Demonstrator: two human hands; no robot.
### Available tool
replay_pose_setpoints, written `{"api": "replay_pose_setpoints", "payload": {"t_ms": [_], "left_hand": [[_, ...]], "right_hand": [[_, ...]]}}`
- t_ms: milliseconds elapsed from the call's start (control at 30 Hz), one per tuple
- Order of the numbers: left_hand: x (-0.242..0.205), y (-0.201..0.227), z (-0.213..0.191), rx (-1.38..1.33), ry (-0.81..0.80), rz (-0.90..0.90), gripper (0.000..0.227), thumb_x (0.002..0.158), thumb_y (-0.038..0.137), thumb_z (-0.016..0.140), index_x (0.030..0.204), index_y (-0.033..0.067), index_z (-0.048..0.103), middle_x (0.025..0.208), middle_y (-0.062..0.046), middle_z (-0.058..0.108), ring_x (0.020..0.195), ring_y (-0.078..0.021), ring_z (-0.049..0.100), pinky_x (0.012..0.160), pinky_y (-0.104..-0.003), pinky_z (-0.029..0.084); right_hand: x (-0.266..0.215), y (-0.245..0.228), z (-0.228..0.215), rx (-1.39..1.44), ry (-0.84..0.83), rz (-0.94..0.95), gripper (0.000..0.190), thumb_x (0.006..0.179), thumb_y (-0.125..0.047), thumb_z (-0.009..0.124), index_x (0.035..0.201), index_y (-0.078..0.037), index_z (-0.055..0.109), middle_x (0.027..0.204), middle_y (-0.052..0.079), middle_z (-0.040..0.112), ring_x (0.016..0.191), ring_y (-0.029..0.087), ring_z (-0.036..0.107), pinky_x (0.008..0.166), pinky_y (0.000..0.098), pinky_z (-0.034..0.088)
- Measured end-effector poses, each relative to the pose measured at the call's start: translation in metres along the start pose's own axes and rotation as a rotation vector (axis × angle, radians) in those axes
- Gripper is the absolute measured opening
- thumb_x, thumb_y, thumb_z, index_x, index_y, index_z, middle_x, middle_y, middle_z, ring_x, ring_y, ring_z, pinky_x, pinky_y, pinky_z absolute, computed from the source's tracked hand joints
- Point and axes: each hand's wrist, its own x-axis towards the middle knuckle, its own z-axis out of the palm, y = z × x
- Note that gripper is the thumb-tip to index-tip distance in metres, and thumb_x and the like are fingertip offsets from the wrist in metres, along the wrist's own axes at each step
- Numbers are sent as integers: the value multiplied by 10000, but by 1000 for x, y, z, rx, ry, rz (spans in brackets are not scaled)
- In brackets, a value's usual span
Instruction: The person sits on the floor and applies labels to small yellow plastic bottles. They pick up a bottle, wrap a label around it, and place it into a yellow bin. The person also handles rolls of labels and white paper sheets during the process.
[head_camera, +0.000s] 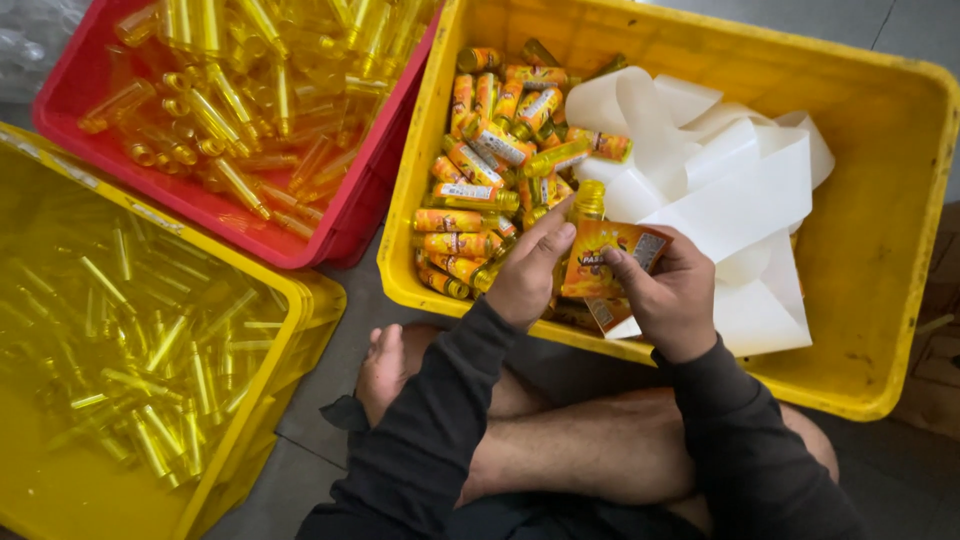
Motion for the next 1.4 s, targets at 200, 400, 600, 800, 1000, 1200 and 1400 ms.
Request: {"api": "replay_pose_setpoints", "payload": {"t_ms": [200, 400, 600, 800, 1000, 1200, 1400], "left_hand": [[3, 19, 17, -70, -17, -21, 719, 1088, 385, 447, 1615, -10, 159, 1643, -355, 100, 1524, -542, -7, 1259, -642, 0], [3, 14, 17, -52, -34, 5, 715, 1092, 361, 477, 1611, -19, 166, 1660, -333, 87, 1541, -507, -28, 1246, -657, -4], [2, -20, 1, -75, -55, 89, 635, 1104, 272, 503, 1625, 15, 246, 1649, -211, 277, 1564, -396, 154, 1277, -584, 99], [2, -33, -7, -114, -69, 101, 594, 1103, 201, 516, 1616, 14, 282, 1516, -194, 481, 1451, -307, 398, 1235, -551, 272], [2, -26, -5, -159, -72, 110, 604, 1081, 163, 569, 1599, -9, 309, 1332, -159, 604, 1217, -212, 579, 1120, -454, 455], [1, -18, 4, -168, -41, 110, 625, 1042, 111, 631, 1575, -22, 332, 1205, -170, 660, 1095, -206, 662, 1039, -409, 539], [0, -6, 1, -44, -123, 58, 791, 950, 29, 702, 1606, 10, 260, 1247, -192, 642, 1125, -251, 658, 1056, -449, 536]], "right_hand": [[-1, 7, -1, 8, 4, -2, 246, 917, -48, 797, 1121, 34, 688, 852, 183, 740, 792, 238, 740, 673, 360, 594], [-1, -1, 0, -3, -2, 8, 260, 908, -62, 812, 1115, 42, 694, 869, 202, 740, 789, 254, 742, 665, 370, 598], [-1, 1, -1, -27, -15, 9, 261, 918, -60, 805, 1129, 48, 696, 870, 232, 732, 778, 286, 745, 665, 390, 600], [0, 3, -1, -7, -25, 12, 251, 922, -49, 794, 1133, 46, 697, 884, 228, 737, 796, 278, 742, 685, 398, 604], [0, 0, 0, -2, -22, 6, 275, 916, -45, 805, 1145, 56, 691, 892, 227, 732, 809, 269, 734, 714, 394, 601], [-1, -3, -2, 13, -25, 14, 298, 900, -30, 802, 1160, 59, 688, 903, 240, 732, 817, 296, 744, 732, 407, 606], [3, -6, -1, 110, -25, 50, 485, 902, -79, 794, 1333, 31, 600, 985, 197, 743, 832, 196, 722, 767, 366, 613]]}}
